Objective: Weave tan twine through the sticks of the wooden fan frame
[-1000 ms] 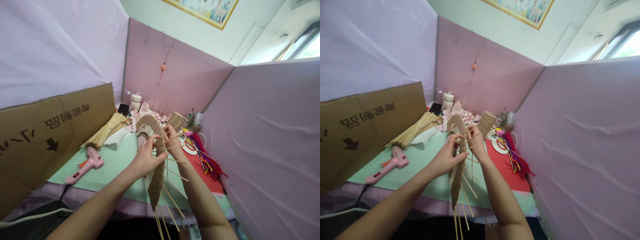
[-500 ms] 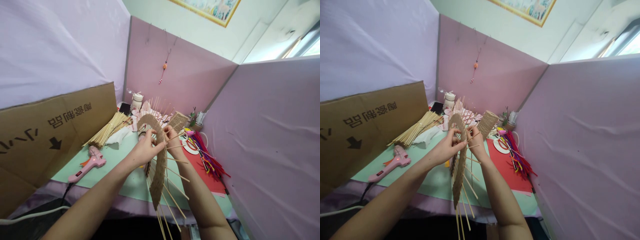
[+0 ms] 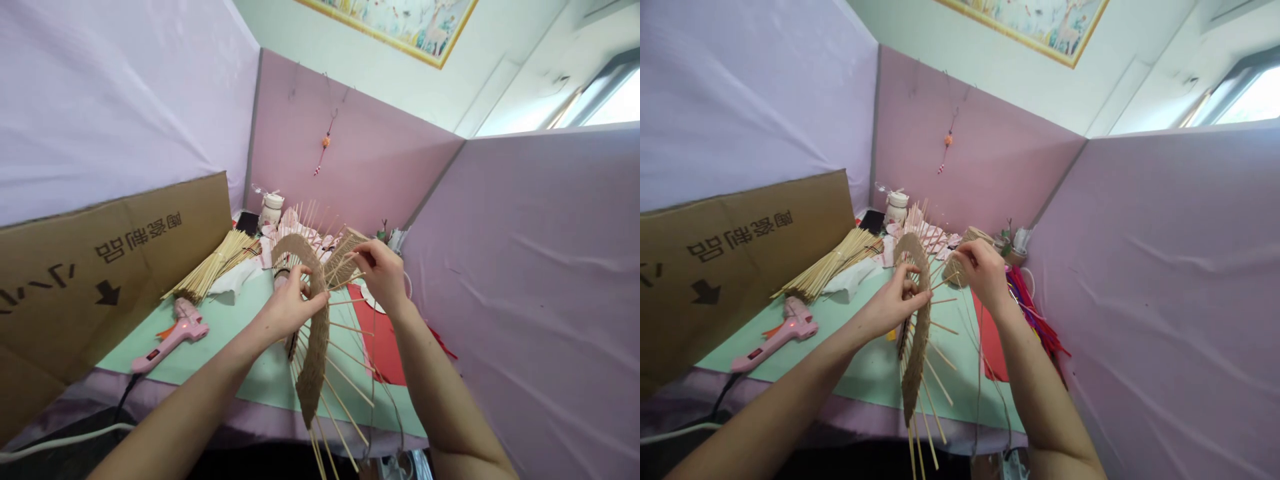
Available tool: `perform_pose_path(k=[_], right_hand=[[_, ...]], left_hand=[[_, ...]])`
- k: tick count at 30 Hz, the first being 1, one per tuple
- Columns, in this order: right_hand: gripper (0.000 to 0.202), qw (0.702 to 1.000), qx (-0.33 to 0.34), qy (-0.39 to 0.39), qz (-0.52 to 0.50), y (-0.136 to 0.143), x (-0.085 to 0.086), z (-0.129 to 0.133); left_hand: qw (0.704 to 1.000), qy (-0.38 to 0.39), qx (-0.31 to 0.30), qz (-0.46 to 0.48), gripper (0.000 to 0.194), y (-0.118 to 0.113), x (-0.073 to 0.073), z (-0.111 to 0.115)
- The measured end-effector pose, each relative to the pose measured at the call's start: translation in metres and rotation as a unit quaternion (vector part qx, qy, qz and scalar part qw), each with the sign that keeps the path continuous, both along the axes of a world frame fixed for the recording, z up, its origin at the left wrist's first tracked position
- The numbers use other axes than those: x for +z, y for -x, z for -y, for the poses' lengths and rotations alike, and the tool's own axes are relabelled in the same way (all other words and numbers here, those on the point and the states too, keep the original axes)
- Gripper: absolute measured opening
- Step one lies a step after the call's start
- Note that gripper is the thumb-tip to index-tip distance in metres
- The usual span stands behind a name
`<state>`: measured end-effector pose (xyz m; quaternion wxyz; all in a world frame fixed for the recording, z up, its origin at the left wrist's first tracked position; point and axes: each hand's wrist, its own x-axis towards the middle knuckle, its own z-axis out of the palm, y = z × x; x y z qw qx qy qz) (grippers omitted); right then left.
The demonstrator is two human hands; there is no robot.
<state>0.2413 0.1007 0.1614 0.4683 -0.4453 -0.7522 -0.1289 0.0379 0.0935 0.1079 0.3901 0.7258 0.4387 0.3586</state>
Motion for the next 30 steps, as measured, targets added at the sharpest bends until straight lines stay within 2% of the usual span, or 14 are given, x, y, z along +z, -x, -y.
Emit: perform_pose_path(k=[4, 8, 10, 13, 16, 25, 28, 30], right_hand=[[0.012, 0.989, 0.030, -0.083, 0.121, -0.005, 0.020, 0.009], [0.021, 0.966, 0.039, -0.088, 0.240, -0.003, 0.037, 0.018], [0.022, 0.960, 0.029, -0.103, 0.261, 0.000, 0.044, 0.020], [0.015, 0.963, -0.002, -0.127, 0.238, 0.006, 0.050, 0.019], [0.016, 0.970, -0.014, -0.117, 0.212, 0.012, 0.055, 0.015], [0.015, 0.986, 0.025, -0.029, 0.161, 0.016, 0.067, 0.005], [0.012, 0.994, 0.000, 0.006, 0.105, 0.010, 0.058, -0.006], [0.011, 0.997, -0.021, 0.045, 0.056, 0.007, 0.041, -0.017]], left_hand=[[1.000, 0.003, -0.001, 0.006, 0.048, 0.000, -0.001, -0.001], [1.000, -0.001, 0.000, 0.009, 0.048, -0.002, -0.001, -0.001], [1.000, -0.001, -0.002, 0.008, 0.049, -0.002, -0.002, -0.001], [1.000, -0.002, -0.004, 0.009, 0.049, -0.003, -0.003, -0.001], [1.000, -0.007, 0.000, 0.015, 0.048, -0.002, -0.005, -0.002], [1.000, -0.012, -0.004, 0.016, 0.050, -0.001, -0.008, -0.002], [1.000, -0.015, 0.004, 0.011, 0.050, -0.003, -0.007, 0.000], [1.000, -0.018, 0.009, 0.004, 0.050, -0.004, -0.006, 0.002]])
